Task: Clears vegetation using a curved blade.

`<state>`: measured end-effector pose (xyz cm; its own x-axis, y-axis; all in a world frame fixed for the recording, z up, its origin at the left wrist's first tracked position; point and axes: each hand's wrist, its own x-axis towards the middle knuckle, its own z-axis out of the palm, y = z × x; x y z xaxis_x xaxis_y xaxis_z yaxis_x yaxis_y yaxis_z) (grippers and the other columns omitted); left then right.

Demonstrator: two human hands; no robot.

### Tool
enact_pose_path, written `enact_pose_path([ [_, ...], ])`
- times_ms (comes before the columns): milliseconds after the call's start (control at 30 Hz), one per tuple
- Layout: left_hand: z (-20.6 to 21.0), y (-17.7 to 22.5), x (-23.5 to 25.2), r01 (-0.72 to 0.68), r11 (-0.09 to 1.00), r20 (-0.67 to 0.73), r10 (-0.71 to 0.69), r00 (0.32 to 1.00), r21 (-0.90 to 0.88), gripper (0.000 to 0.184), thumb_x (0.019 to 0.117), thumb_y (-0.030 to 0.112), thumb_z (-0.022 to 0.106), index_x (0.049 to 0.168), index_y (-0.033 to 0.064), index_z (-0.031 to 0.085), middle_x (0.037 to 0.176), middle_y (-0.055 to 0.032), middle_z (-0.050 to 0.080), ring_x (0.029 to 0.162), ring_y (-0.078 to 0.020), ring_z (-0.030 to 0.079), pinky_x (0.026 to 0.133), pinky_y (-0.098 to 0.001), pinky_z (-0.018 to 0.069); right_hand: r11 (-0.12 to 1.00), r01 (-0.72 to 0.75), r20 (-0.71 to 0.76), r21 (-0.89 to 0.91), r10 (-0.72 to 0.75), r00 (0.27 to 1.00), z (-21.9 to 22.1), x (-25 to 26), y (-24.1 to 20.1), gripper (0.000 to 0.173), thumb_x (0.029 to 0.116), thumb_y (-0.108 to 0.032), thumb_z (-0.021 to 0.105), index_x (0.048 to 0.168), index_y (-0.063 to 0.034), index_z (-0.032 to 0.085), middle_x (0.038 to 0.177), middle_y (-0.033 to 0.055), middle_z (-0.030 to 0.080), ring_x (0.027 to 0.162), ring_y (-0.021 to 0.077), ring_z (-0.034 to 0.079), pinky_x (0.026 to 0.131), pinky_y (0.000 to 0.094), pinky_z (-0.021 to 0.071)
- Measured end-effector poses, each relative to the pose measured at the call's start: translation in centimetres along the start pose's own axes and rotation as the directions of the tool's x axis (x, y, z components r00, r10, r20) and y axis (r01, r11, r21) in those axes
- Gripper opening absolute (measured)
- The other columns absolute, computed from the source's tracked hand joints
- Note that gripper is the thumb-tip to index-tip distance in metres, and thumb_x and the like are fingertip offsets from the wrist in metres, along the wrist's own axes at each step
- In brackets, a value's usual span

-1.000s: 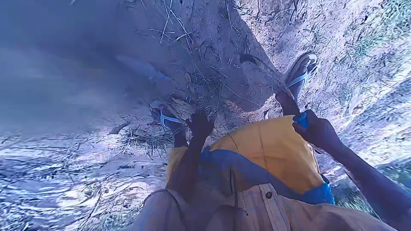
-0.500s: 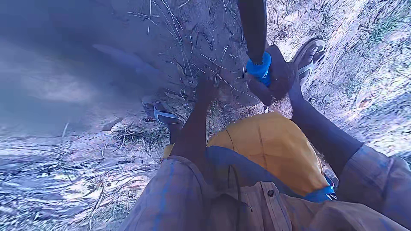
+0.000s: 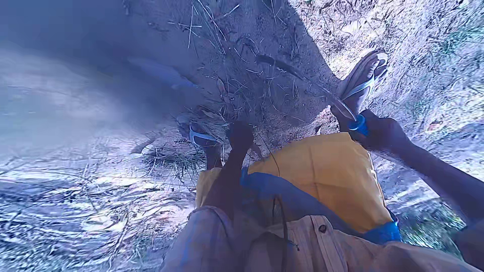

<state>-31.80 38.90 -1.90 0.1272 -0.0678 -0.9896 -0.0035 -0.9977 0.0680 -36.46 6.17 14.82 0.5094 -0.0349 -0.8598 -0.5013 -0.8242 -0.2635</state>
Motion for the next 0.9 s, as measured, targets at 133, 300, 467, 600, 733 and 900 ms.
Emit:
enact_pose_path([
  [133,-1.7,4.6,0.8,-0.280,0.960,-0.268,0.272,0.924,0.011,0.047,0.1054,0.032,0.056,0.134,-0.0043,0.062,0.144,-0.0306,0.053,0.140,-0.0510,0.042,0.111,-0.0705,0.0306,0.966,0.233,-0.200,0.110,-0.208,0.957,1.0,8.9,-5.5,0.034,0.0976,-0.025,0.056,0.113,0.0052,0.057,0.075,0.0171,0.062,0.066,0.0340,0.063,0.058,0.0505,0.0480],
  [300,-3.9,7.1,3.0,-0.268,0.962,-0.329,0.235,0.915,-0.058,0.045,0.1073,0.029,0.050,0.138,-0.0030,0.056,0.149,-0.0275,0.049,0.141,-0.0451,0.044,0.113,-0.0580,0.0374,0.971,-0.236,0.277,-0.032,0.236,0.932,5.3,7.9,4.0,0.036,0.1015,-0.015,0.060,0.130,0.0067,0.053,0.097,0.0322,0.065,0.092,0.0525,0.065,0.076,0.0685,0.0478],
  [467,-2.7,6.4,4.8,-0.142,0.975,-0.206,0.106,0.973,-0.170,0.088,0.1004,0.048,0.062,0.164,0.0057,0.019,0.167,-0.0285,0.021,0.146,-0.0448,0.041,0.110,-0.0572,0.0443,0.948,-0.299,0.259,-0.107,0.317,0.912,2.1,-1.7,6.9,0.034,0.0982,-0.019,0.065,0.116,0.0094,0.057,0.080,0.0307,0.062,0.079,0.0525,0.064,0.067,0.0670,0.0456],
  [600,-2.9,7.8,6.0,0.066,0.976,0.041,-0.059,0.997,-0.210,0.062,0.1066,0.033,0.052,0.152,-0.0068,0.037,0.149,-0.0338,0.048,0.135,-0.0464,0.052,0.108,-0.0643,0.0418,0.995,-0.095,-0.029,-0.041,0.094,0.995,0.2,-2.3,4.0,0.041,0.0911,-0.024,0.061,0.105,0.0142,0.058,0.069,0.0275,0.059,0.063,0.0473,0.061,0.056,0.0616,0.0442],
  [733,-2.4,7.1,4.9,0.122,0.977,0.126,-0.101,0.987,-0.176,0.044,0.1081,0.016,0.044,0.146,-0.0077,0.047,0.144,-0.0332,0.053,0.135,-0.0472,0.053,0.109,-0.0650,0.0411,0.976,0.209,-0.225,0.053,-0.192,0.955,0.3,5.9,-3.8,0.035,0.0945,-0.027,0.058,0.110,0.0044,0.059,0.071,0.0154,0.061,0.061,0.0305,0.062,0.055,0.0478,0.0468],
  [900,-3.7,3.5,3.7,0.021,0.999,0.168,-0.029,0.985,0.049,0.043,0.1123,0.018,0.039,0.143,-0.0108,0.049,0.143,-0.0347,0.053,0.135,-0.0480,0.052,0.110,-0.0607,0.0415,0.985,-0.100,0.333,-0.140,0.142,0.932,5.5,8.8,0.0,0.032,0.1020,-0.019,0.060,0.122,0.0052,0.054,0.096,0.0291,0.065,0.092,0.0499,0.067,0.076,0.0646,0.0493],
])
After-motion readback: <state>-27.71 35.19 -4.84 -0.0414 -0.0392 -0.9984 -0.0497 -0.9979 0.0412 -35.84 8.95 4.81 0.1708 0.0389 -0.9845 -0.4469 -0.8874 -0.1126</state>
